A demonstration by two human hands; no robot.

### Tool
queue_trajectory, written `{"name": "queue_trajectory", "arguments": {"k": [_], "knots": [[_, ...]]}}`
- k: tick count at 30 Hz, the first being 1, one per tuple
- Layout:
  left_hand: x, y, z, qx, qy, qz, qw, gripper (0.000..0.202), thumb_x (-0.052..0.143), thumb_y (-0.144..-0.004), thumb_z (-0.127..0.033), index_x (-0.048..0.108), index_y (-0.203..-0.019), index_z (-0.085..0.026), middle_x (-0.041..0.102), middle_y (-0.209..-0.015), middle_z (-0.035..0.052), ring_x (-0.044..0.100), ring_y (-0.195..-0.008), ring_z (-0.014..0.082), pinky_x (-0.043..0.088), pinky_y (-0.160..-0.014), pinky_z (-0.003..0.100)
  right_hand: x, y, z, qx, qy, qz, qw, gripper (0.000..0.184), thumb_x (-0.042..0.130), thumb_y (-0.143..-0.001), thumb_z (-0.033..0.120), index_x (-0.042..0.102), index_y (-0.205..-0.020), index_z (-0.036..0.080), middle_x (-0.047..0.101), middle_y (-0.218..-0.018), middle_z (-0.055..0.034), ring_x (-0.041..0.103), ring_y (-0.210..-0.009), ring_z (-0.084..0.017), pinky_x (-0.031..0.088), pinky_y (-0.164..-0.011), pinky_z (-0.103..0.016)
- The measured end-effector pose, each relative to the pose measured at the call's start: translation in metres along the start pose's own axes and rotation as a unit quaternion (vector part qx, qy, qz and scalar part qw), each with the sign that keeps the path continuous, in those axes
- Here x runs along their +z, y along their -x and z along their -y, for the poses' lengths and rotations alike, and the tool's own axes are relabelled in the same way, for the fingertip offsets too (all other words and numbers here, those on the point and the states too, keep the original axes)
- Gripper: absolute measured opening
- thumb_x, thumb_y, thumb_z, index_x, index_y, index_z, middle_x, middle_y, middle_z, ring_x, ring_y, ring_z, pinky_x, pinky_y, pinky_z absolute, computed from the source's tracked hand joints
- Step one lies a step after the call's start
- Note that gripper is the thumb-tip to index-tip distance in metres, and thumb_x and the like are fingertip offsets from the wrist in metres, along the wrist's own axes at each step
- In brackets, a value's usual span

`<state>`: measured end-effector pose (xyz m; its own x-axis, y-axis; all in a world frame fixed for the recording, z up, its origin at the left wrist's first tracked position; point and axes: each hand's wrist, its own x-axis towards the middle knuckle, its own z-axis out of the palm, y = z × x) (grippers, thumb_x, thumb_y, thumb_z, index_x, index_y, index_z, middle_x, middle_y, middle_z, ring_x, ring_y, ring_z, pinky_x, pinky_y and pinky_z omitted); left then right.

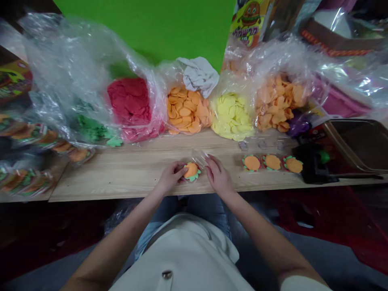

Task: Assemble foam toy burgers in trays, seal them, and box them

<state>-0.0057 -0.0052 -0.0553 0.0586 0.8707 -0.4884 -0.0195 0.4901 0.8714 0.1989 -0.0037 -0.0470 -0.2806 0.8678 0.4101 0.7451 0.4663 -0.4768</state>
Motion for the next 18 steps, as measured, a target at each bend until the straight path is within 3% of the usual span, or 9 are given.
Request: {"name": "queue_trajectory", "arguments": {"k": [4,9,14,18], "knots": [[0.003,0.002,-0.003,-0.017,0.021,-0.001,1.0,0.039,0.067,-0.068,-0.041,0.058,-0.097,-0.016,0.059,-0.063,-0.0016,0.054,-0.047,0.0082,0.044,-0.047,0.019,0.005,0.006,0.0,-0.079,-0.008,-0.009,0.997,0.043,0.042,-0.087,0.016,0.041,-0.129,0.022,0.047,-0.129,-0.011,0.046,-0.118,-0.02,0.046,-0.094,-0.037],[-0.005,0.006,-0.009,-0.063,0.079,0.015,0.995,0.046,0.042,-0.08,-0.056,0.057,-0.099,-0.016,0.057,-0.063,0.0008,0.063,-0.059,0.0151,0.052,-0.06,0.029,0.012,0.025,0.005,-0.19,0.025,0.043,0.981,0.049,0.044,-0.083,0.008,0.043,-0.129,0.024,0.032,-0.142,-0.0096,0.023,-0.132,-0.027,0.041,-0.098,-0.045],[-0.004,0.007,-0.004,-0.027,0.095,0.026,0.995,0.044,0.062,-0.07,-0.048,0.06,-0.097,-0.014,0.062,-0.071,0.0039,0.059,-0.058,0.0113,0.049,-0.055,0.023,0.018,0.041,0.023,-0.176,0.048,0.121,0.976,0.047,0.044,-0.081,0.01,0.044,-0.127,0.02,0.035,-0.14,-0.0086,0.016,-0.134,-0.029,0.031,-0.103,-0.052],[0.002,0.004,0.006,0.007,0.083,-0.022,0.996,0.036,0.058,-0.074,-0.041,0.061,-0.095,-0.012,0.06,-0.068,0.0024,0.053,-0.055,0.0087,0.044,-0.052,0.02,0.013,0.032,0.032,-0.092,-0.038,0.109,0.989,0.046,0.042,-0.079,0.01,0.043,-0.125,0.017,0.044,-0.133,-0.011,0.029,-0.129,-0.027,0.031,-0.103,-0.049]]}}
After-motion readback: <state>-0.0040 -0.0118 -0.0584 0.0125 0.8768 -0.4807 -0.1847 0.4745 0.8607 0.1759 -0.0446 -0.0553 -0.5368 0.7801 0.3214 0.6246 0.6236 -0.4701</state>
